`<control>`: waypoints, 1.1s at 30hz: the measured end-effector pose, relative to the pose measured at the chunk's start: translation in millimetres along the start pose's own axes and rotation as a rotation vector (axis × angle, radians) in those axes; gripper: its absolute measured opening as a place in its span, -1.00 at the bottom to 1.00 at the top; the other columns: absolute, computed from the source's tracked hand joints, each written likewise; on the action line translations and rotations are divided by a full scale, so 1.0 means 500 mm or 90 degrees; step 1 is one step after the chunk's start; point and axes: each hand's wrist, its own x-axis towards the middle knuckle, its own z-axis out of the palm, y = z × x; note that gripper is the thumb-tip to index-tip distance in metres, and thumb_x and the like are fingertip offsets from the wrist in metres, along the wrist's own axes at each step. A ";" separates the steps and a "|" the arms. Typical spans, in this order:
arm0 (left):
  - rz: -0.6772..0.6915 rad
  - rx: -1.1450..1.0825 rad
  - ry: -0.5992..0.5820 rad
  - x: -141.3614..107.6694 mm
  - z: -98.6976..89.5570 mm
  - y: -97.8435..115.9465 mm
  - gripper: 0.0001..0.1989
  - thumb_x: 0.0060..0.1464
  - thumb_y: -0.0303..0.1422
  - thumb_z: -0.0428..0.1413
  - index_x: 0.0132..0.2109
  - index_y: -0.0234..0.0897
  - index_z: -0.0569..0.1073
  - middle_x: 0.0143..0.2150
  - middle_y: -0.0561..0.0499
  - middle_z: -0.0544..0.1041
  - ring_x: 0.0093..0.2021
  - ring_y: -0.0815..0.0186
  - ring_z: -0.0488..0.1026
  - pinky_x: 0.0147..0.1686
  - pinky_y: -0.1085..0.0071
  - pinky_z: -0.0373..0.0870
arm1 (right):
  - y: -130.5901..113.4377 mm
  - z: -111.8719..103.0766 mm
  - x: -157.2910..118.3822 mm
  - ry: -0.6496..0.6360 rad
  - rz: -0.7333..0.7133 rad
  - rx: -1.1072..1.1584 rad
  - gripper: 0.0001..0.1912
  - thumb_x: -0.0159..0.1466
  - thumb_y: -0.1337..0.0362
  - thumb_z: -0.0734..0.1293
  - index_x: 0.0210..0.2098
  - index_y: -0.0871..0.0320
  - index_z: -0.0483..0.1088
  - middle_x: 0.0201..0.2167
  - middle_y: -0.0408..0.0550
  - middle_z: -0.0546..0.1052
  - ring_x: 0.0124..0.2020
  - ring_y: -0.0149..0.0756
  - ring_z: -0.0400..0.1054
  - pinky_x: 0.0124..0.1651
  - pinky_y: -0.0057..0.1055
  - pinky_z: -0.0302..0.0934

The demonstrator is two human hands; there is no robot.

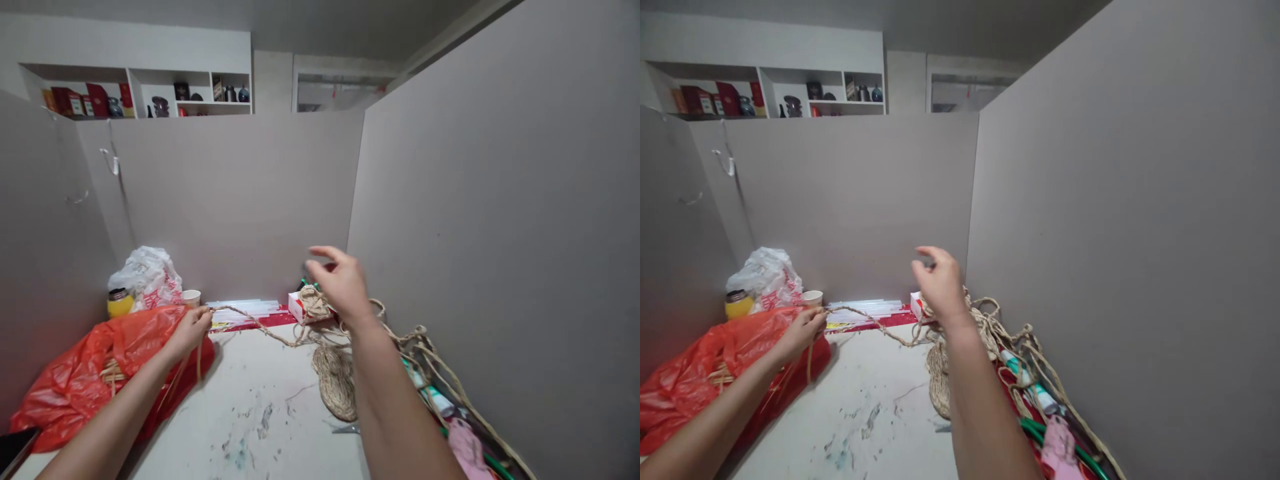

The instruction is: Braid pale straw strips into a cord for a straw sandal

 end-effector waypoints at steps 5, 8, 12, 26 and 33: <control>0.019 -0.171 -0.109 -0.035 0.018 0.087 -0.69 0.05 -0.16 -0.03 -0.50 -0.22 0.10 -0.63 0.23 0.05 -0.65 0.52 -0.06 -0.64 0.56 -0.07 | 0.003 0.159 -0.066 -0.287 -0.083 0.047 -0.56 -0.04 0.38 0.37 -0.12 0.15 0.49 -0.14 0.03 0.54 -0.38 -0.32 0.40 -0.19 -0.36 0.28; 0.019 -0.217 -0.150 -0.050 0.020 0.116 -0.66 0.05 -0.15 0.00 -0.51 -0.23 0.08 -0.63 0.23 0.06 -0.65 0.52 -0.05 -0.65 0.56 -0.06 | 0.060 0.214 -0.086 -0.328 -0.088 0.045 -0.50 -0.04 0.42 0.36 -0.06 0.12 0.47 -0.07 0.06 0.50 -0.22 -0.23 0.39 -0.07 -0.30 0.20; -0.032 -0.302 -0.173 -0.050 0.026 0.116 -0.67 0.03 -0.19 0.02 -0.51 -0.22 0.06 -0.64 0.23 0.07 -0.66 0.54 -0.05 -0.66 0.56 -0.09 | 0.114 0.240 -0.099 -0.342 -0.050 0.085 -0.70 -0.05 0.40 0.37 -0.28 0.11 0.53 -0.24 0.00 0.55 -0.26 -0.23 0.37 -0.12 -0.32 0.18; -0.094 -0.433 -0.234 -0.067 0.104 0.080 -0.76 -0.02 -0.18 -0.03 -0.45 -0.27 0.28 -0.73 0.26 0.08 -0.75 0.55 -0.12 -0.71 0.54 -0.11 | 0.057 0.224 -0.134 -0.273 0.233 0.402 -0.92 0.02 0.29 0.25 -0.54 0.17 0.25 -0.61 -0.17 0.43 -0.60 -0.41 0.33 -0.47 -0.46 0.28; -0.012 -0.335 -0.039 -0.083 0.140 0.080 -0.73 0.03 -0.25 -0.07 -0.56 -0.21 0.11 -0.70 0.19 0.09 -0.68 0.46 0.05 -0.62 0.49 0.03 | 0.061 0.181 -0.180 -0.209 0.486 0.682 -0.84 -0.05 0.34 0.41 -0.50 0.18 0.33 -0.58 -0.19 0.48 -0.58 -0.46 0.37 -0.53 -0.58 0.28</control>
